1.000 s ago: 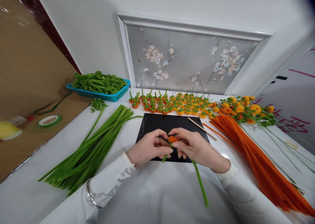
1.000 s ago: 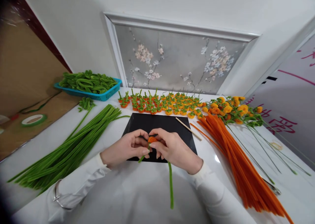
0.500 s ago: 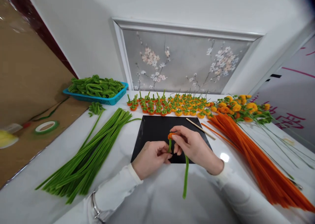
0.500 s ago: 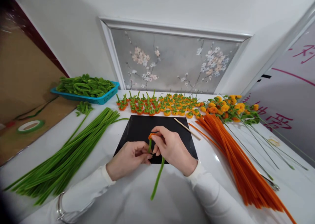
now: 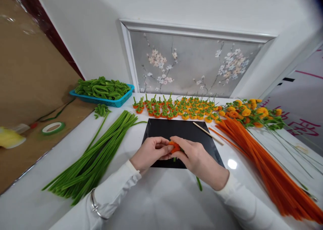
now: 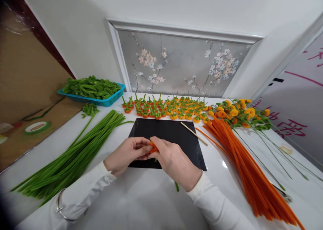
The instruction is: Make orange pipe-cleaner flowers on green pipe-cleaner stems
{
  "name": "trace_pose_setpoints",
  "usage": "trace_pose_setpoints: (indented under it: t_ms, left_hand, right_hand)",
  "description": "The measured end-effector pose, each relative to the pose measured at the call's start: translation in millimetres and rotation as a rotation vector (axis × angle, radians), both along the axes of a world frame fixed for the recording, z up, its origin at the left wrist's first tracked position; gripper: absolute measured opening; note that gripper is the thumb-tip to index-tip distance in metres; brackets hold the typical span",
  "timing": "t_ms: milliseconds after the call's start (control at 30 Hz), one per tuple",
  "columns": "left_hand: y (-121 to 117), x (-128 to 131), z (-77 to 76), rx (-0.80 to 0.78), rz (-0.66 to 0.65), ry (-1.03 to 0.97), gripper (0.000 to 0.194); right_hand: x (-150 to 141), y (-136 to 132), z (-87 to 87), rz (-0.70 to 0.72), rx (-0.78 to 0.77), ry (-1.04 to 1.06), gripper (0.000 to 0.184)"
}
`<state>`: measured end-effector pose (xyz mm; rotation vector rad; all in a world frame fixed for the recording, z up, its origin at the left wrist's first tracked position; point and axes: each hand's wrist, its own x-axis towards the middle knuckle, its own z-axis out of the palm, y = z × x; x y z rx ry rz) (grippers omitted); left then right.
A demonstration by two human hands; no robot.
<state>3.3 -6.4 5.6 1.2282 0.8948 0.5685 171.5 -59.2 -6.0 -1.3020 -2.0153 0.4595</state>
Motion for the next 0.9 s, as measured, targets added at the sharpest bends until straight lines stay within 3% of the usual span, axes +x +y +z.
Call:
trace_pose_setpoints:
  t_ms: [133, 300, 433, 600, 733, 900]
  left_hand:
    - [0, -3, 0.2, -0.117, -0.007, -0.121, 0.032]
    - [2, -6, 1.3, -0.093, -0.092, -0.227, 0.028]
    - [1, -5, 1.3, 0.085, -0.14, -0.251, 0.021]
    - [0, -5, 5.0, 0.276, -0.209, -0.229, 0.015]
    - [1, -7, 5.3, 0.394, -0.233, -0.222, 0.013]
    - [5, -7, -0.9, 0.376, -0.213, -0.226, 0.015]
  right_hand:
    - [8, -1, 5.7, 0.005, -0.078, 0.158, 0.04]
    - [23, -1, 17.6, 0.01, -0.26, 0.359, 0.028]
    - [20, -2, 16.4, -0.001, -0.081, 0.173, 0.015]
    - [12, -9, 19.1, -0.023, 0.155, -0.095, 0.019]
    - [11, -15, 27.7, -0.004, 0.185, -0.166, 0.019]
    - [11, -16, 29.1, 0.077, 0.138, -0.141, 0.018]
